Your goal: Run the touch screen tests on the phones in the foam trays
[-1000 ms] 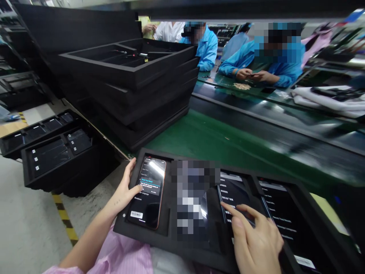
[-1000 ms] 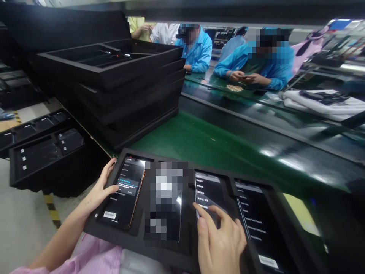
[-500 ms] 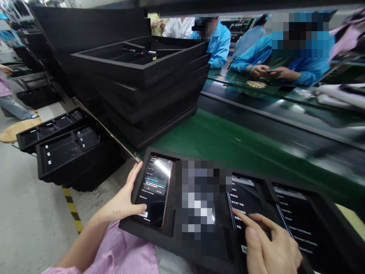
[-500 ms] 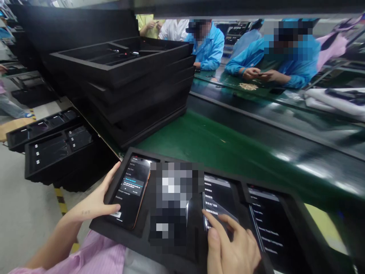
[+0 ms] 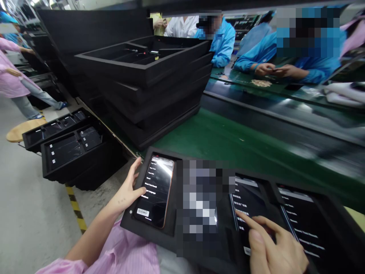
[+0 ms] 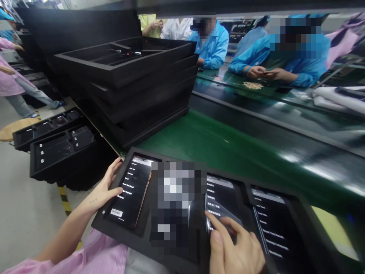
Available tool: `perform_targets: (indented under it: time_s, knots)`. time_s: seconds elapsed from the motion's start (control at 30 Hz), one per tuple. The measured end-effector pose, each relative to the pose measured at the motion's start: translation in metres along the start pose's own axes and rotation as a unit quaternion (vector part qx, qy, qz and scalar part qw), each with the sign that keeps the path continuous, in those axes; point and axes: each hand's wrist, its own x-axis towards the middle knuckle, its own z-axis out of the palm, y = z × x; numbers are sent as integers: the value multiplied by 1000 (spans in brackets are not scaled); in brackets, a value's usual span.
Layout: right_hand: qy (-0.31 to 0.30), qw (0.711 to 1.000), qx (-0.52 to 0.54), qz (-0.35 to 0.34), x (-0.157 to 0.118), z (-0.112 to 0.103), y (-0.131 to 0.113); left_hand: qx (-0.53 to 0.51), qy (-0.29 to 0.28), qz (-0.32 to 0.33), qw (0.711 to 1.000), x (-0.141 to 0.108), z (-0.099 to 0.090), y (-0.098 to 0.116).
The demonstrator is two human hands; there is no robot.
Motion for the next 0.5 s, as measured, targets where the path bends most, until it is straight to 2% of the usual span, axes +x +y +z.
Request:
perform_targets:
  time_s: [0.1,0.27,0.33,0.43,0.5]
  knots:
    - [4,1000,6,-7,-2,-4,3,-11,8,11,1000,1,0,-6]
    - [14,999,6,33,0,-13,0,-2,37,50,998,6,0,-18]
    - [5,1000,0,4,6,-14,-12,8,33,44,998,8,-1,-21]
    - [-48,997,19,-65,15,-11,-36,8,48,44,998,10,-1,-23]
    - [-76,994,27,-74,19,-9,-48,6,57,49,997,10,-1,-24]
